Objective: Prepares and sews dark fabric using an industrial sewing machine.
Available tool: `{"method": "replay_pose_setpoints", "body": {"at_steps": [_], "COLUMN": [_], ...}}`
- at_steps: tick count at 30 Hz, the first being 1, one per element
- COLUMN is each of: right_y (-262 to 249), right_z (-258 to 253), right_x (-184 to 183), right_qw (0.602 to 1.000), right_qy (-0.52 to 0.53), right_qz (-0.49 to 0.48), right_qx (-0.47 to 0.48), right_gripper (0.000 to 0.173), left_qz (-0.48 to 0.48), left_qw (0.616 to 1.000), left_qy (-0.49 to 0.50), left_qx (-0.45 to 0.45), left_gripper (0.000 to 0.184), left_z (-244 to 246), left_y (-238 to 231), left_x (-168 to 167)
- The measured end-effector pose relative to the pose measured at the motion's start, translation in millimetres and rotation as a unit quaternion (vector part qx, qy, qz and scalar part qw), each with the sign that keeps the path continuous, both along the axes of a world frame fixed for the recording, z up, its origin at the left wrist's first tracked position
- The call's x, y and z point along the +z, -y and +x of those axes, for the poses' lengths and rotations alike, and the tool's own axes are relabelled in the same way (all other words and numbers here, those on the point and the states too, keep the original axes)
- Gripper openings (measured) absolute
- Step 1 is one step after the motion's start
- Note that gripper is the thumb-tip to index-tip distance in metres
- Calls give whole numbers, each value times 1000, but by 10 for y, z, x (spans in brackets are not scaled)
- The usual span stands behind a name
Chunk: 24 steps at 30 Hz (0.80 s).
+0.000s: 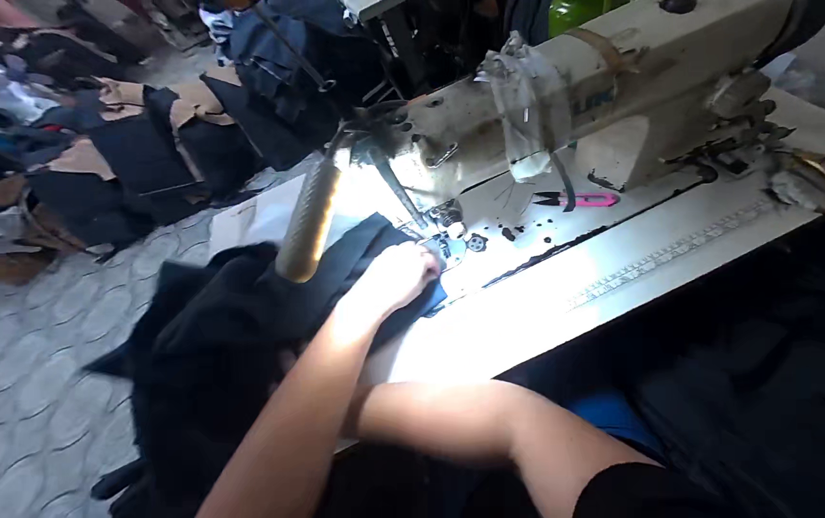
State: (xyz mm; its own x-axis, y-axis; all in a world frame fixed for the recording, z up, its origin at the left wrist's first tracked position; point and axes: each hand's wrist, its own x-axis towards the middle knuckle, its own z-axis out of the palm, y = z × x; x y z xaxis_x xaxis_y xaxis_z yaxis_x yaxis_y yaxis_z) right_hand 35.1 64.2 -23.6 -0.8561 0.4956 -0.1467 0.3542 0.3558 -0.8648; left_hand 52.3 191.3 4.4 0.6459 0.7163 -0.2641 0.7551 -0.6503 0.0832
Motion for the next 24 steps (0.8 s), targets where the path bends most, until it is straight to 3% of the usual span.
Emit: {"method": "replay_pose_setpoints", "body": {"at_steps": [4, 7, 10, 12, 14, 18, 21, 24], "right_y": [415, 506, 7, -458, -784, -996, -1068, -1167], "right_z": [165, 839, 1690, 2182, 2470, 2562, 2551, 2551], "right_x": [-174, -238, -366, -256, -159, -285, -282, -325], "right_qw": [983, 969, 888, 891, 907, 889, 888, 882], "right_qy": [-39, -25, -96, -35, 43, 0, -21, -24], "right_qz": [180, 240, 428, 414, 398, 453, 458, 470], "right_qx": [19, 45, -136, -183, -133, -65, -25, 6], "right_gripper": [40, 59, 26, 35, 41, 36, 33, 33], "left_qz": [18, 50, 59, 43, 35, 42, 144, 258], "left_qw": [998, 989, 985, 986, 987, 983, 962, 944], "left_qy": [57, 135, 160, 154, 150, 173, 232, 198], "left_qx": [-35, -31, 13, 39, 43, 46, 20, 54], "left_gripper": [17, 17, 18, 15, 16, 15, 10, 11], "left_z": [-24, -100, -78, -56, -39, -36, -47, 77], "left_y": [159, 217, 274, 310, 302, 265, 292, 511], "left_x": [-35, -168, -237, -235, -240, -266, -351, -383]}}
